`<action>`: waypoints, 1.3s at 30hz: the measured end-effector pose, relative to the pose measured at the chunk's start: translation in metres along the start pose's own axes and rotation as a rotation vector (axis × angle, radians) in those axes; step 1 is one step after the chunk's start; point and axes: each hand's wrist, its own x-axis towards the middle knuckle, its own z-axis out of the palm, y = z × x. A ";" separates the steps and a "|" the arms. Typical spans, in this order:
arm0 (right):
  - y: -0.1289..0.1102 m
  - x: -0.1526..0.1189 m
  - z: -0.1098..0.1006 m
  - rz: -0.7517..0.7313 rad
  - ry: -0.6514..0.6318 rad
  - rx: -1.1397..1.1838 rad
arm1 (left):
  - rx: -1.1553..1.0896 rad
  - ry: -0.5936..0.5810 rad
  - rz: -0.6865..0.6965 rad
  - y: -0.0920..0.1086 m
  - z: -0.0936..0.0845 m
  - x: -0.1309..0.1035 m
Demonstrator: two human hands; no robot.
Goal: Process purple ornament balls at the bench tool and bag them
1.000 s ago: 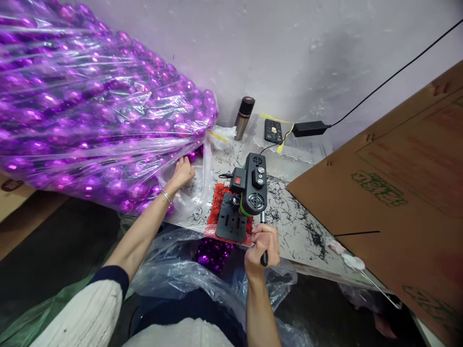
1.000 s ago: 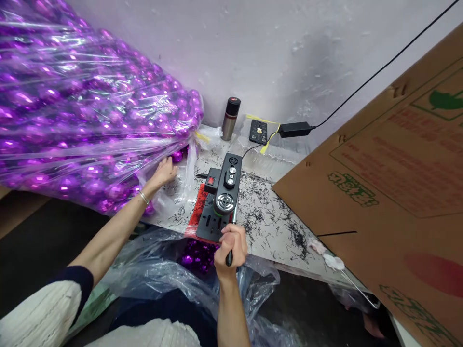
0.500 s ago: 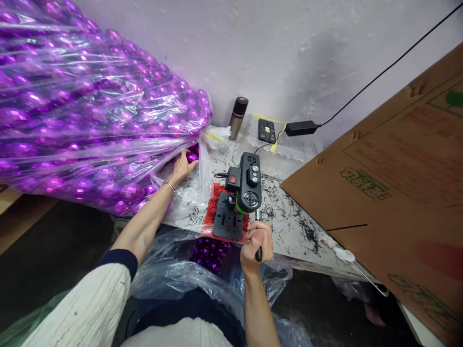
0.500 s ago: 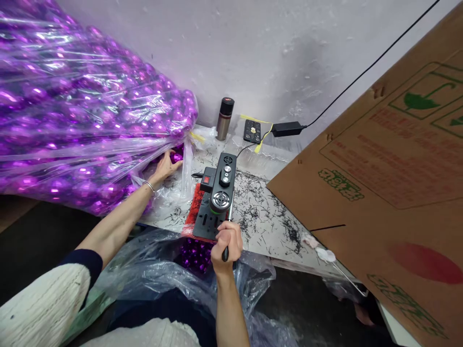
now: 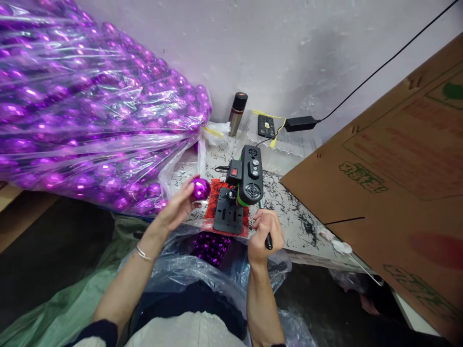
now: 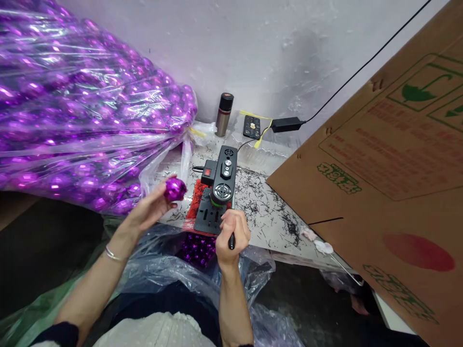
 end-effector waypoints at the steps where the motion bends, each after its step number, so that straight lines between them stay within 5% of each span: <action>1: 0.000 0.001 0.000 -0.003 -0.005 0.004 | 0.036 0.007 -0.002 -0.018 0.007 -0.006; 5: 0.001 0.000 -0.004 -0.016 -0.040 0.014 | 0.313 0.106 0.092 -0.086 0.026 -0.008; 9: 0.004 -0.003 -0.006 -0.037 -0.065 -0.008 | 0.755 0.117 0.297 -0.116 0.027 0.003; 13: 0.005 -0.005 -0.006 -0.043 -0.063 -0.025 | 1.046 0.046 0.528 -0.119 0.021 0.014; 17: 0.005 -0.007 -0.006 -0.043 -0.067 -0.026 | 1.150 0.026 0.615 -0.120 0.022 0.024; 39: 0.008 -0.010 -0.007 -0.082 -0.074 -0.079 | 1.096 -0.084 0.534 -0.126 0.024 0.026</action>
